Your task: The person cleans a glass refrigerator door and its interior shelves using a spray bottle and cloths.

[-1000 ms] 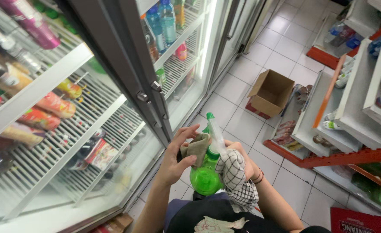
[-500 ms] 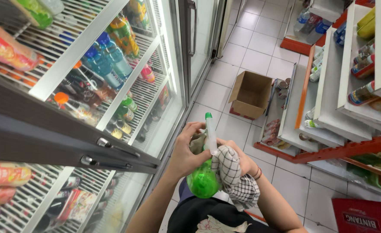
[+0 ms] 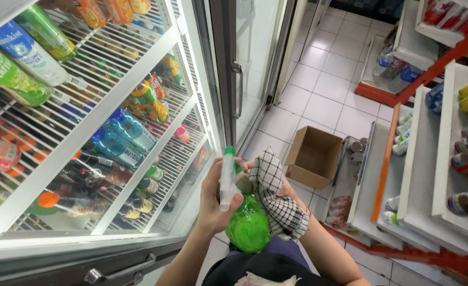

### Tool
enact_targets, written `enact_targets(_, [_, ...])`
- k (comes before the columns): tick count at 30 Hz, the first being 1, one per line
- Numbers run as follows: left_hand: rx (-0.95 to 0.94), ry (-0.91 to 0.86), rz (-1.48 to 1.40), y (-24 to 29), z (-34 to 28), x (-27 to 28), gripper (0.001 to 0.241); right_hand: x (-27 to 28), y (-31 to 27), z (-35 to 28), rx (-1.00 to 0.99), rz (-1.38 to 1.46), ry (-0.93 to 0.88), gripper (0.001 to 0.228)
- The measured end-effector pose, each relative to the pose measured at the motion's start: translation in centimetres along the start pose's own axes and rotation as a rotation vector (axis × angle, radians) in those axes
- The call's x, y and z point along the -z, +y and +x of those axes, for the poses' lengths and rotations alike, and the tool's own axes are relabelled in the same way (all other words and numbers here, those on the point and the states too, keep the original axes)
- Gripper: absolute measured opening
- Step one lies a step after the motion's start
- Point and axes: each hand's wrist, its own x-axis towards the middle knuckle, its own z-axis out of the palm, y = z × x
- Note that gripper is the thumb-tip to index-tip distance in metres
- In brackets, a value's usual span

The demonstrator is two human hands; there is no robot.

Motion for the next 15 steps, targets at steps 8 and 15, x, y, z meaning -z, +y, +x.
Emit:
enact_targets(8, [-0.175, 0.189, 0.688, -3.2, 6.0, -0.9, 0.065, 7.2, -2.4, 7.7, -0.333, 0.134, -0.145, 0.079])
enact_targets(15, [-0.195, 0.430, 0.775, -5.3, 11.1, -3.5, 0.044, 17.6, -2.6, 15.6, -0.413, 0.284, -0.075, 0.076])
